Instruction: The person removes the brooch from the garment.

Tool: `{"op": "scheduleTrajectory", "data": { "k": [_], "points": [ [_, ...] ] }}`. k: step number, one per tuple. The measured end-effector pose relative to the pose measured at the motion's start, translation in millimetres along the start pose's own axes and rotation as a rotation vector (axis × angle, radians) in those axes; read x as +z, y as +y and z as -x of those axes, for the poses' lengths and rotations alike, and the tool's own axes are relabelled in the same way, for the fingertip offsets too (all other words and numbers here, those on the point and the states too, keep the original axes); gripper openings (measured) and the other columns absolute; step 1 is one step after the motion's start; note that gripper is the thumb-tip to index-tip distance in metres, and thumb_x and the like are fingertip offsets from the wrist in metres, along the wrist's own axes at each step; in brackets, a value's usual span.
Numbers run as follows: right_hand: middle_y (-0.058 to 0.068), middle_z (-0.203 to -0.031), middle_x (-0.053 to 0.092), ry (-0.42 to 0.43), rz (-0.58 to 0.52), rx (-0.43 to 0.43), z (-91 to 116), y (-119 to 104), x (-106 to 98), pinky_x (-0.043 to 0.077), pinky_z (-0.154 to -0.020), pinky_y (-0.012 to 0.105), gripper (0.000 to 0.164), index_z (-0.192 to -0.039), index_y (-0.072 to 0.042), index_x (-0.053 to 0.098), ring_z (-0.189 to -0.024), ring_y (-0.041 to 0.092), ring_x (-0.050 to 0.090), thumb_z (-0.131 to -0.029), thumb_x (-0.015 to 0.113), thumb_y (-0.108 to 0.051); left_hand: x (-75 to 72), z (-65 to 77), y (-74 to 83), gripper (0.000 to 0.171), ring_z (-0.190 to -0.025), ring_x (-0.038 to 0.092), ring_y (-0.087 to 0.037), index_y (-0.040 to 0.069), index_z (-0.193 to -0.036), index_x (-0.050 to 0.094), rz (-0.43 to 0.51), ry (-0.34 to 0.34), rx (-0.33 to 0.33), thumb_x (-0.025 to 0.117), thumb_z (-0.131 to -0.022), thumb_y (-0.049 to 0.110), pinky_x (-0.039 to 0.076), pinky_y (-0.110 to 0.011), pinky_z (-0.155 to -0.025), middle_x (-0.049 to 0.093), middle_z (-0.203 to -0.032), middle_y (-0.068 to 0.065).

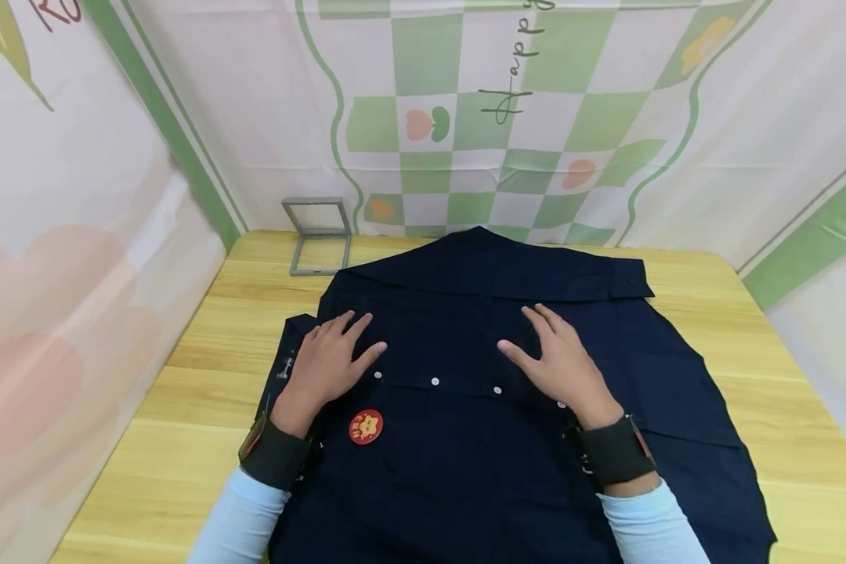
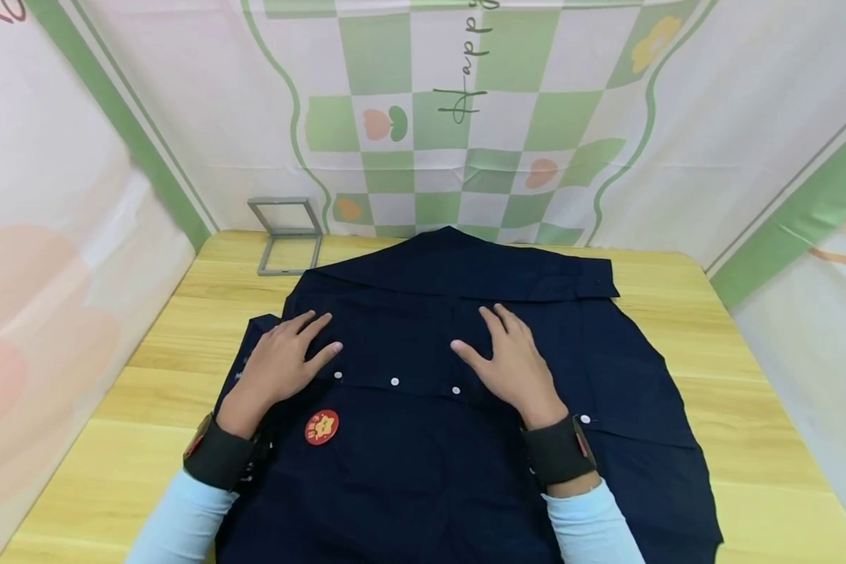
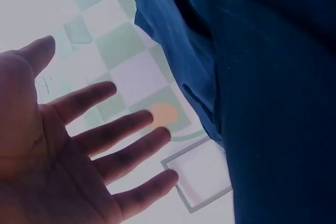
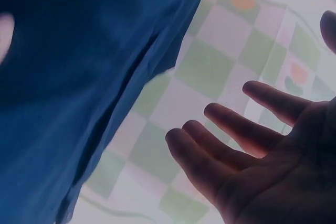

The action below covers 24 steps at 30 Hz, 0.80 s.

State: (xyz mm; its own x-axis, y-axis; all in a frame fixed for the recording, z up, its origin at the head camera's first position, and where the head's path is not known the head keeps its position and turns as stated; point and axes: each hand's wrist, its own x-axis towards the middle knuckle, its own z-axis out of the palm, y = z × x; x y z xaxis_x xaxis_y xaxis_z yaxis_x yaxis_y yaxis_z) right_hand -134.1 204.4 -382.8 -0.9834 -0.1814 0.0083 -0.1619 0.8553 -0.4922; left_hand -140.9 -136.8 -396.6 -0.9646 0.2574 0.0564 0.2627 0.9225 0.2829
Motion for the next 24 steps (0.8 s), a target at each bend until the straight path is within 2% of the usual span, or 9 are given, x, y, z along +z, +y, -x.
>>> {"op": "scheduleTrajectory", "data": {
  "k": [3,9,15,20,24],
  "points": [
    [0.025,-0.158,0.024,-0.024,-0.014,-0.017,-1,-9,8,0.026,-0.110,0.068,0.081,-0.152,-0.005,0.032,-0.142,0.051,0.024,-0.095,0.053,-0.058,0.8,1.9,-1.7,0.060,-0.134,0.046,-0.041,0.014,-0.145,0.048,0.016,-0.018,0.017,0.052,-0.098,0.051,0.037,-0.059,-0.108,0.045,-0.148,-0.021],
    [0.022,-0.156,0.030,-0.063,-0.048,-0.034,-2,-24,22,0.034,-0.108,0.063,0.078,-0.151,-0.007,0.036,-0.140,0.047,0.032,-0.094,0.054,-0.058,7.9,2.7,-4.3,0.051,-0.124,0.057,-0.035,0.011,-0.135,0.059,0.070,-0.017,0.098,0.056,-0.098,0.045,0.050,-0.050,-0.097,0.056,-0.139,-0.017],
    [0.020,-0.152,0.039,-0.086,-0.081,-0.056,-3,-34,32,0.039,-0.106,0.060,0.077,-0.148,-0.009,0.041,-0.136,0.043,0.041,-0.093,0.054,-0.061,8.0,5.3,-3.9,0.045,-0.120,0.060,-0.032,0.011,-0.131,0.062,0.153,-0.033,0.133,0.059,-0.097,0.041,0.050,-0.048,-0.096,0.059,-0.135,-0.014],
    [0.017,-0.148,0.045,-0.114,-0.091,-0.078,-3,-42,41,0.041,-0.105,0.057,0.070,-0.144,-0.009,0.047,-0.134,0.039,0.045,-0.093,0.057,-0.057,5.4,8.7,-5.9,0.039,-0.113,0.063,-0.026,0.009,-0.126,0.065,0.233,-0.120,0.192,0.059,-0.098,0.036,0.052,-0.044,-0.094,0.064,-0.127,-0.011],
    [0.016,-0.144,0.050,-0.128,-0.082,-0.114,-4,-52,46,0.044,-0.103,0.054,0.060,-0.138,-0.008,0.054,-0.130,0.036,0.051,-0.094,0.060,-0.049,3.4,8.9,-9.8,0.032,-0.100,0.066,-0.019,0.009,-0.119,0.068,0.273,-0.191,0.246,0.060,-0.098,0.032,0.054,-0.035,-0.085,0.068,-0.116,-0.007]
  ]
}}
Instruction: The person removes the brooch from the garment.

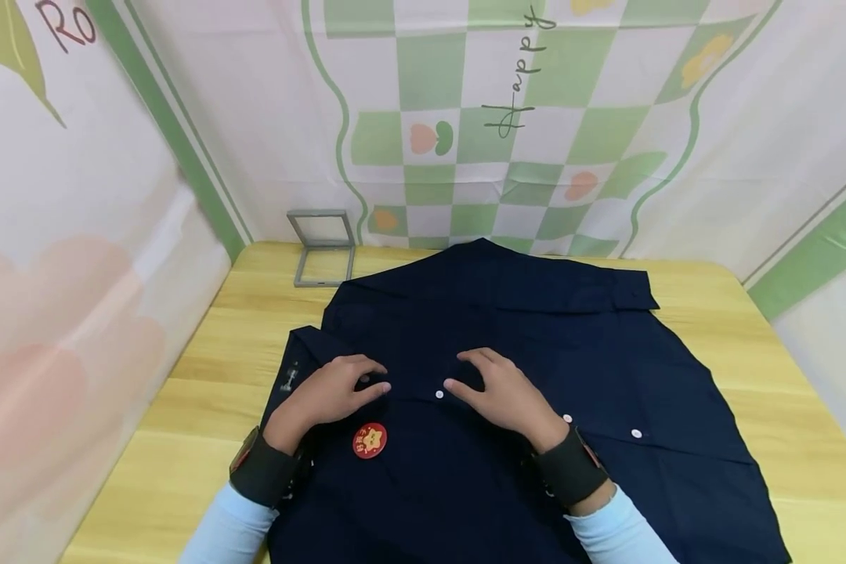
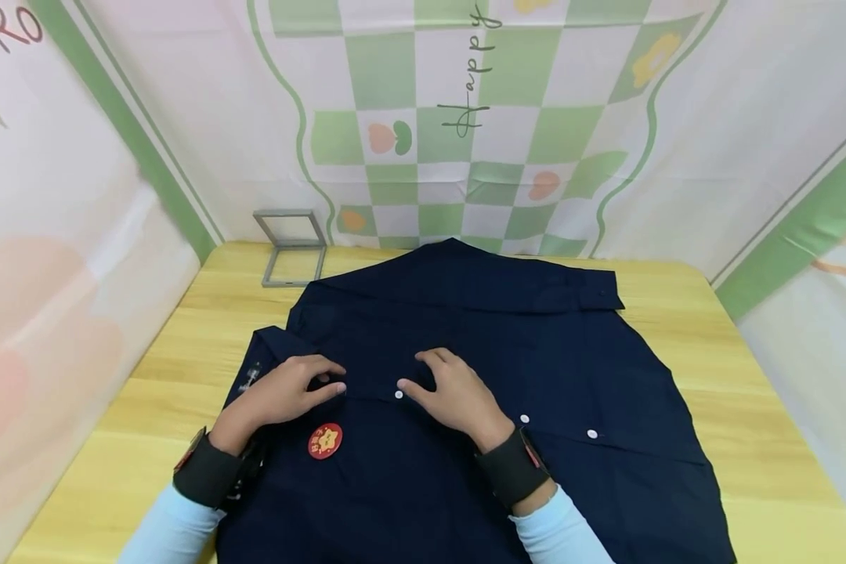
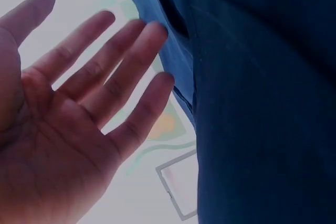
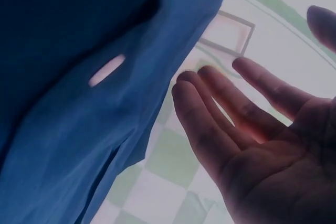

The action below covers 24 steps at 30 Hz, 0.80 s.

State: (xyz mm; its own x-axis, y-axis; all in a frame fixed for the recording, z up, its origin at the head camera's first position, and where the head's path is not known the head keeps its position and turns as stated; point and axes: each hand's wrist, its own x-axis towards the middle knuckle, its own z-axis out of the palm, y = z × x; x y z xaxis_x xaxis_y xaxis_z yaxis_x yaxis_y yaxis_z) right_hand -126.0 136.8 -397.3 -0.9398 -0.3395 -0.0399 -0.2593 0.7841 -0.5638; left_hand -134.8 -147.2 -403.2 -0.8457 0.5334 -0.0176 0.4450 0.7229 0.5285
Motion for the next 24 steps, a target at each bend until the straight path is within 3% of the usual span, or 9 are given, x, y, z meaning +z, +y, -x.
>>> {"op": "scheduleTrajectory", "data": {
  "k": [4,11,18,24],
  "points": [
    [0.016,-0.140,0.054,0.005,-0.003,-0.024,-1,-7,6,0.048,-0.100,0.051,0.053,-0.133,-0.007,0.059,-0.125,0.032,0.056,-0.094,0.063,-0.043,0.9,-0.8,-2.9,0.025,-0.086,0.063,-0.012,0.010,-0.110,0.071,0.016,-0.019,0.041,0.061,-0.097,0.029,0.052,-0.027,-0.075,0.068,-0.103,-0.003],
    [0.013,-0.131,0.060,0.011,-0.048,-0.069,-6,-20,15,0.053,-0.091,0.045,0.045,-0.127,-0.007,0.062,-0.114,0.028,0.063,-0.094,0.065,-0.036,-1.2,-6.9,-5.6,0.019,-0.082,0.064,-0.008,0.011,-0.103,0.070,0.050,-0.032,0.081,0.064,-0.096,0.028,0.053,-0.023,-0.073,0.067,-0.098,-0.001],
    [0.010,-0.124,0.064,-0.041,-0.065,-0.131,-8,-36,26,0.056,-0.081,0.038,0.042,-0.125,-0.007,0.064,-0.101,0.022,0.067,-0.094,0.065,-0.035,-9.4,-6.2,-6.1,0.014,-0.078,0.062,-0.006,0.007,-0.099,0.069,0.096,-0.097,0.128,0.069,-0.092,0.020,0.053,-0.021,-0.071,0.067,-0.094,-0.004],
    [0.011,-0.121,0.065,-0.100,-0.070,-0.200,-10,-51,34,0.056,-0.080,0.038,0.039,-0.124,-0.005,0.064,-0.100,0.022,0.067,-0.095,0.064,-0.031,-13.7,-4.4,-7.0,0.013,-0.074,0.059,-0.003,0.007,-0.099,0.070,0.101,-0.191,0.142,0.073,-0.089,0.015,0.051,-0.018,-0.068,0.067,-0.096,-0.005]
  ]
}}
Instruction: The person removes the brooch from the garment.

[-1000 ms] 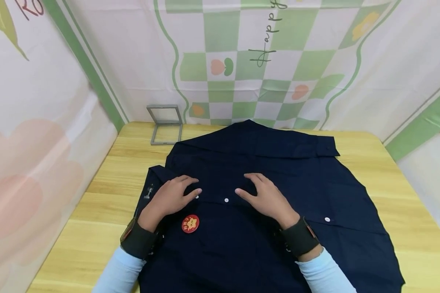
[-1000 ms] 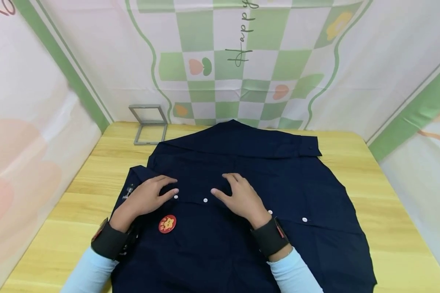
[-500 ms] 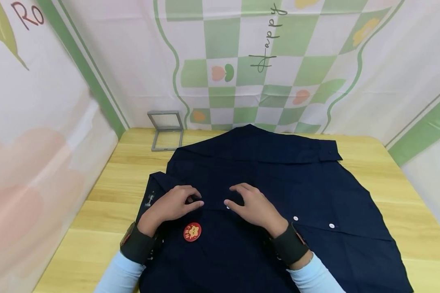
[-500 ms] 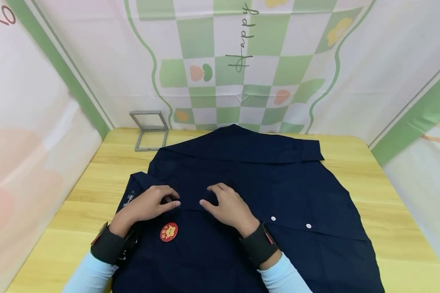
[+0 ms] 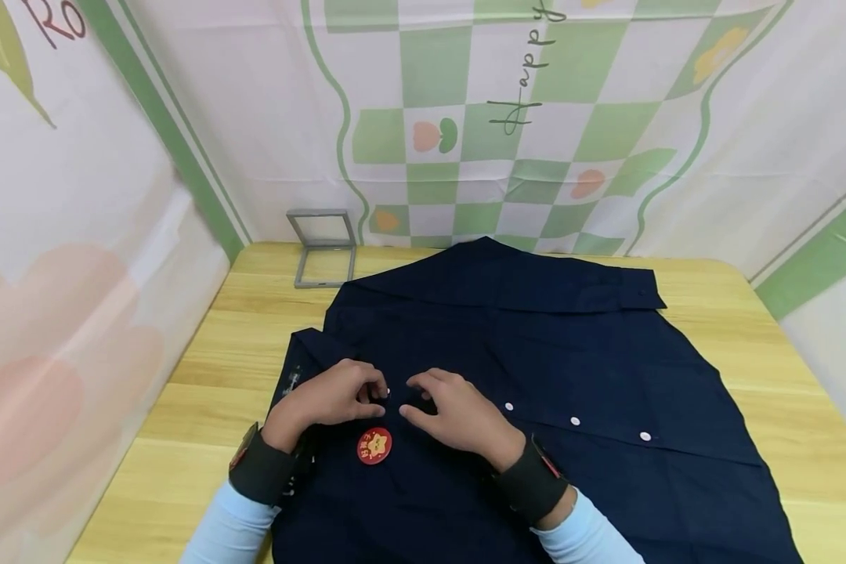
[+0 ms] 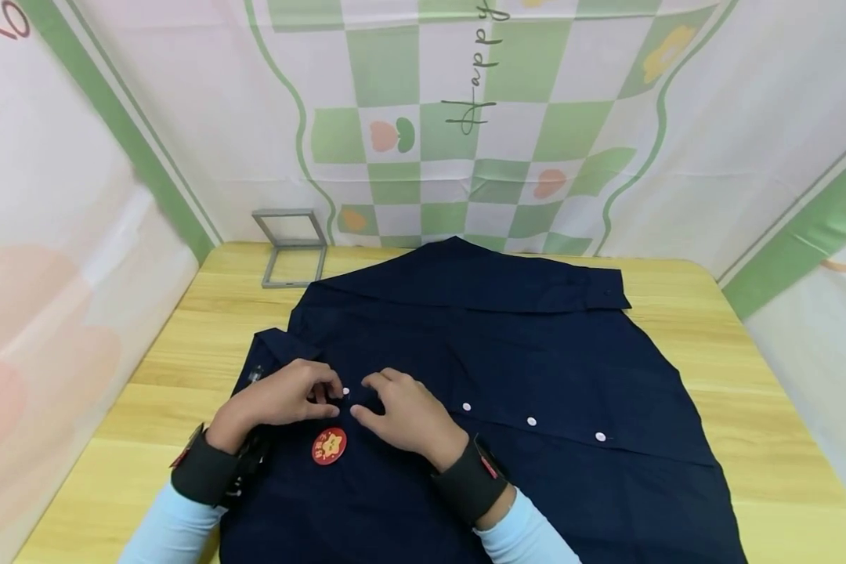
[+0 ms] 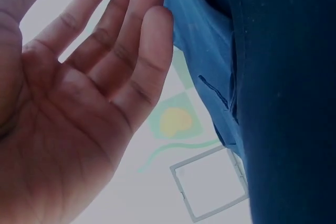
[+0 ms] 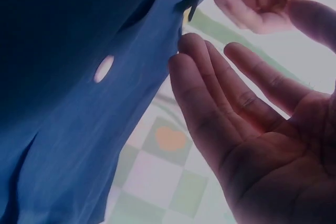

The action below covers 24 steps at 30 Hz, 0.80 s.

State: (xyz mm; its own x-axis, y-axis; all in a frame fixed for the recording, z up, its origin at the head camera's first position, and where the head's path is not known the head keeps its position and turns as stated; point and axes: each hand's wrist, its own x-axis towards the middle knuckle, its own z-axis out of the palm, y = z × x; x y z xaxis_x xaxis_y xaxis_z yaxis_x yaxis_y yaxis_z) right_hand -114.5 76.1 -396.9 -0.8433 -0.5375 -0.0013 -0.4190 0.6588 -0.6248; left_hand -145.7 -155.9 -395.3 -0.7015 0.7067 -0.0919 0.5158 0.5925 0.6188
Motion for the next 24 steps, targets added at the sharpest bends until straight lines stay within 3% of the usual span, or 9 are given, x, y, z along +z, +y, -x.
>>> {"op": "scheduleTrajectory", "data": {
  "k": [7,15,24],
  "points": [
    [0.009,-0.114,0.065,-0.053,0.038,-0.052,-1,-13,7,0.055,-0.073,0.029,0.034,-0.121,-0.006,0.065,-0.094,0.020,0.068,-0.095,0.065,-0.028,-1.2,1.6,3.0,0.007,-0.071,0.058,-0.002,0.009,-0.094,0.070,0.035,-0.091,0.004,0.073,-0.088,0.011,0.050,-0.017,-0.066,0.065,-0.090,0.000],
    [0.008,-0.113,0.065,-0.091,0.030,-0.067,-2,-22,14,0.054,-0.073,0.026,0.029,-0.117,-0.006,0.066,-0.094,0.020,0.067,-0.094,0.065,-0.024,-0.4,2.7,3.0,0.006,-0.071,0.057,-0.001,0.009,-0.091,0.070,0.049,-0.119,-0.012,0.074,-0.086,0.009,0.049,-0.017,-0.065,0.064,-0.087,0.001],
    [0.003,-0.091,0.061,-0.107,-0.008,-0.098,-1,-22,26,0.045,-0.060,0.016,0.016,-0.102,-0.007,0.067,-0.067,0.001,0.050,-0.091,0.067,-0.019,-0.2,5.6,6.3,0.005,-0.068,0.054,0.002,0.009,-0.088,0.070,0.018,-0.166,0.001,0.073,-0.085,0.006,0.047,-0.016,-0.064,0.064,-0.081,0.004]
  ]
}}
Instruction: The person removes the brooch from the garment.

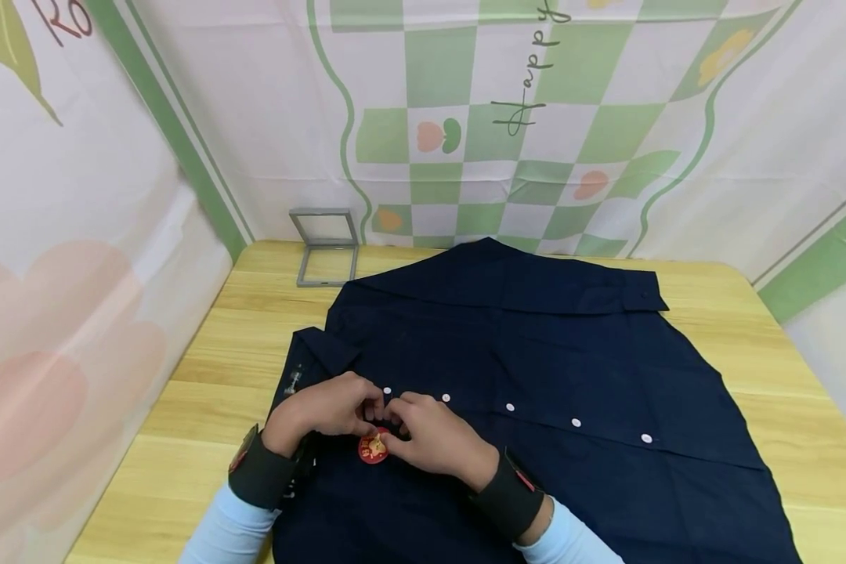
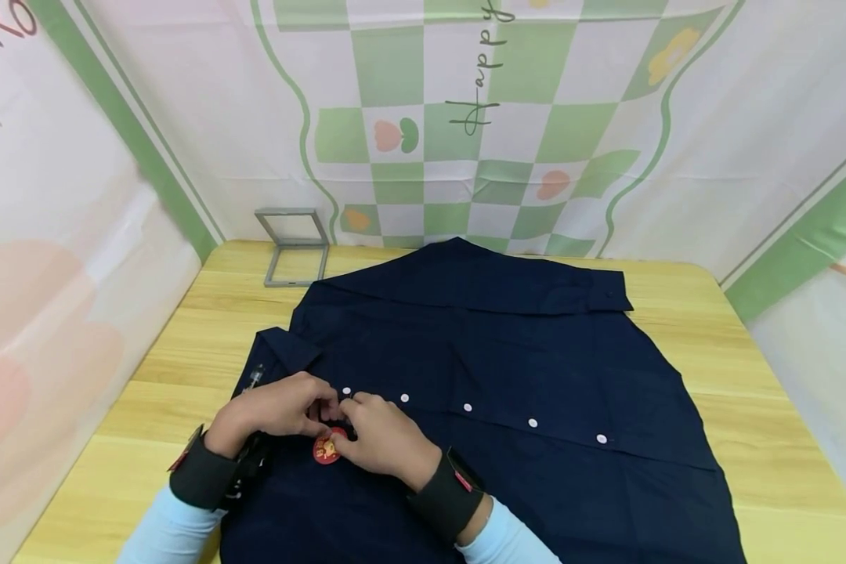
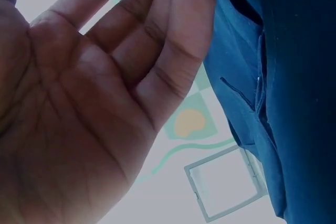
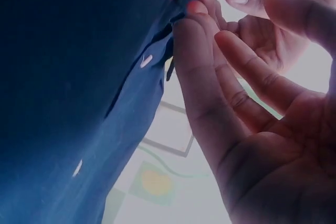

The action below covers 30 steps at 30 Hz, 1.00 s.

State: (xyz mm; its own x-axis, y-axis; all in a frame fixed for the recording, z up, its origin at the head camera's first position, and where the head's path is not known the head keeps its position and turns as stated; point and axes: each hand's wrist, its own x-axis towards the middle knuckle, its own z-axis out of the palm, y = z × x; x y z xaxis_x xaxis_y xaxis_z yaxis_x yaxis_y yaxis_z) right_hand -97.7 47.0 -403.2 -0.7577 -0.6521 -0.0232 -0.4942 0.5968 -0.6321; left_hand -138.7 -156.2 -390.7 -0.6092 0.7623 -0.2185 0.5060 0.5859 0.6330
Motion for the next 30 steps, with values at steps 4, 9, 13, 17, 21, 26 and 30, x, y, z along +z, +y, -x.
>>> {"op": "scheduleTrajectory", "data": {
  "k": [4,9,13,17,21,26,30],
  "points": [
    [0.001,-0.085,0.059,-0.003,-0.025,-0.014,-1,0,4,0.043,-0.058,0.015,0.011,-0.097,-0.008,0.067,-0.063,-0.003,0.046,-0.090,0.067,-0.016,1.1,0.2,-0.2,0.006,-0.067,0.053,0.002,0.010,-0.087,0.069,0.005,-0.009,-0.012,0.073,-0.086,0.007,0.046,-0.016,-0.063,0.062,-0.079,0.006],
    [-0.001,-0.077,0.053,-0.005,-0.013,-0.015,-1,-1,8,0.039,-0.052,0.015,0.006,-0.090,-0.010,0.064,-0.058,-0.002,0.042,-0.090,0.067,-0.016,1.6,0.6,-0.3,0.007,-0.065,0.052,0.002,0.010,-0.086,0.068,0.001,-0.027,-0.038,0.073,-0.085,0.005,0.046,-0.017,-0.062,0.063,-0.076,0.006],
    [-0.003,-0.073,0.048,-0.007,0.006,-0.009,-2,0,12,0.036,-0.049,0.015,0.008,-0.086,-0.012,0.063,-0.055,-0.002,0.039,-0.090,0.068,-0.017,3.1,0.5,0.4,0.009,-0.062,0.051,0.002,0.010,-0.085,0.068,-0.027,-0.041,-0.052,0.072,-0.082,0.003,0.045,-0.017,-0.061,0.062,-0.074,0.006],
    [-0.006,-0.073,0.046,-0.009,0.034,0.001,-2,1,15,0.035,-0.049,0.015,0.010,-0.087,-0.012,0.064,-0.054,-0.002,0.038,-0.090,0.069,-0.021,4.8,-0.3,2.8,0.011,-0.059,0.049,0.001,0.012,-0.080,0.067,-0.033,-0.053,-0.076,0.073,-0.080,0.002,0.043,-0.017,-0.061,0.060,-0.069,0.008],
    [-0.007,-0.074,0.045,-0.020,0.058,0.020,-2,2,16,0.035,-0.048,0.015,0.012,-0.090,-0.012,0.065,-0.054,-0.001,0.039,-0.090,0.070,-0.023,6.3,-1.1,4.3,0.013,-0.057,0.047,0.000,0.013,-0.078,0.066,-0.039,-0.062,-0.105,0.074,-0.079,0.002,0.041,-0.019,-0.061,0.057,-0.066,0.008],
    [-0.007,-0.076,0.047,-0.043,0.081,0.030,-2,3,16,0.037,-0.050,0.016,0.016,-0.094,-0.011,0.067,-0.056,-0.001,0.041,-0.088,0.073,-0.025,9.6,-2.5,4.8,0.015,-0.057,0.047,-0.003,0.012,-0.078,0.065,-0.032,-0.064,-0.145,0.075,-0.078,0.001,0.040,-0.019,-0.057,0.055,-0.067,0.007],
    [-0.005,-0.078,0.049,-0.060,0.089,0.031,-2,3,16,0.038,-0.051,0.016,0.017,-0.095,-0.011,0.069,-0.058,-0.001,0.042,-0.087,0.075,-0.024,11.4,-3.6,7.4,0.019,-0.058,0.046,-0.005,0.012,-0.078,0.063,-0.031,-0.056,-0.169,0.078,-0.076,0.001,0.039,-0.020,-0.055,0.055,-0.069,0.004]
  ]
}}
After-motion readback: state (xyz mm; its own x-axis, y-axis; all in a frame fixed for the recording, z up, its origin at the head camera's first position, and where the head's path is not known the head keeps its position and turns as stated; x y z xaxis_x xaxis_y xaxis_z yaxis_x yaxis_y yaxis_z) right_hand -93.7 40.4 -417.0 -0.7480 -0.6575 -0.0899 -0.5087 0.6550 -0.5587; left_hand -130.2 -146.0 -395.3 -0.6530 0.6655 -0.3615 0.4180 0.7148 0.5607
